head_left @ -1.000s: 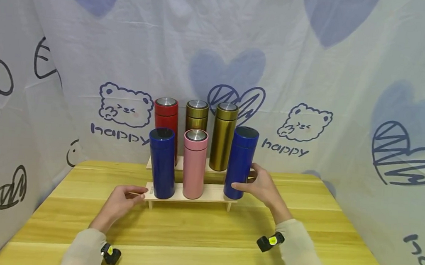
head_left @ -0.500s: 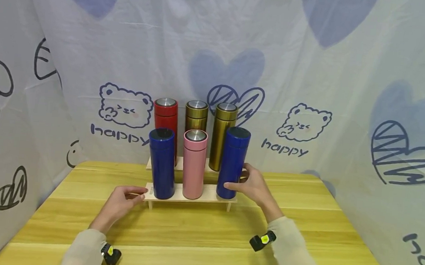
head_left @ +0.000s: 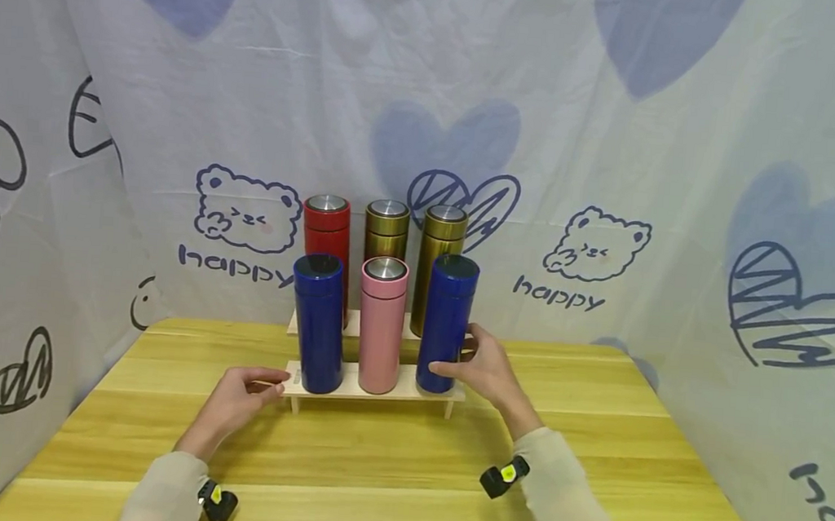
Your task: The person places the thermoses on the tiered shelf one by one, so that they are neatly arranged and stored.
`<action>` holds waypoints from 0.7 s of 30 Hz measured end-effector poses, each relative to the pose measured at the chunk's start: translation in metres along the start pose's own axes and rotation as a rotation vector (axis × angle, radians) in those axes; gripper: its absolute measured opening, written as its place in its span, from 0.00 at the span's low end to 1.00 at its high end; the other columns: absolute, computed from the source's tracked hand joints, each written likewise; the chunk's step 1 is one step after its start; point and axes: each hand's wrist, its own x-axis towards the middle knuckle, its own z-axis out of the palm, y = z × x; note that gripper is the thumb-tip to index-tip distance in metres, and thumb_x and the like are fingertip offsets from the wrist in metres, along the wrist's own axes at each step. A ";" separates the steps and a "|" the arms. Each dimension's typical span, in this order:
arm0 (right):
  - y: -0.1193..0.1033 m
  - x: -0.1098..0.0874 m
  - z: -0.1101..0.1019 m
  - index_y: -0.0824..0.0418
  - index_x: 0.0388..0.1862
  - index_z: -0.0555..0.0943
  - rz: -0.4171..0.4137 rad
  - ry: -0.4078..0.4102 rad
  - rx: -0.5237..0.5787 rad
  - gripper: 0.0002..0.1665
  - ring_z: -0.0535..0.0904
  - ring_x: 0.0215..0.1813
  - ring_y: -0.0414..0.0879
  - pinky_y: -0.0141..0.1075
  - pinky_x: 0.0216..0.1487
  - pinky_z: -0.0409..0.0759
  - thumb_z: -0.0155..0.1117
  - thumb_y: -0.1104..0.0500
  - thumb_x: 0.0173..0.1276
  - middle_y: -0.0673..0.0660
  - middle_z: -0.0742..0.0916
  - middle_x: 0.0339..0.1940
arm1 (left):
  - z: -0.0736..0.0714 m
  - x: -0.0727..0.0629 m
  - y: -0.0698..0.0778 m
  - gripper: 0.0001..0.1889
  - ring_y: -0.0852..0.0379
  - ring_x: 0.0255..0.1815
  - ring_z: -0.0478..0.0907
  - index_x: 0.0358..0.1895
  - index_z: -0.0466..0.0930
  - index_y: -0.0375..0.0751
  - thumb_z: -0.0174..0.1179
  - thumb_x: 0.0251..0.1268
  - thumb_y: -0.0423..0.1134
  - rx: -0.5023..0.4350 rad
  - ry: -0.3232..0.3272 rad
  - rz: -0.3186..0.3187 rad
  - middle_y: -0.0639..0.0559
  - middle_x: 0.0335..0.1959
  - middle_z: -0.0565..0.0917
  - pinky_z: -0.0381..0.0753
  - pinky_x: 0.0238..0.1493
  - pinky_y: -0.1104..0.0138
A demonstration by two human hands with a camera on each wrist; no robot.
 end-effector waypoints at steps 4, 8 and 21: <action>0.001 0.001 0.003 0.65 0.69 0.73 0.006 0.006 -0.014 0.47 0.86 0.55 0.58 0.52 0.58 0.84 0.85 0.52 0.54 0.65 0.87 0.57 | 0.000 0.001 0.000 0.14 0.45 0.54 0.87 0.58 0.86 0.35 0.62 0.73 0.32 0.014 0.007 -0.001 0.35 0.60 0.85 0.86 0.52 0.61; 0.002 0.002 0.007 0.66 0.69 0.73 0.005 0.009 -0.016 0.47 0.86 0.55 0.57 0.52 0.57 0.85 0.85 0.52 0.54 0.65 0.87 0.57 | 0.001 0.001 -0.001 0.14 0.46 0.53 0.87 0.58 0.86 0.36 0.62 0.73 0.32 0.009 0.007 -0.007 0.35 0.60 0.85 0.86 0.53 0.59; 0.004 0.004 0.014 0.66 0.68 0.73 -0.017 0.020 -0.018 0.47 0.86 0.53 0.57 0.50 0.55 0.86 0.85 0.52 0.53 0.65 0.88 0.54 | 0.000 0.001 -0.001 0.14 0.46 0.54 0.87 0.59 0.86 0.37 0.61 0.74 0.33 0.007 -0.002 -0.010 0.35 0.61 0.85 0.85 0.55 0.57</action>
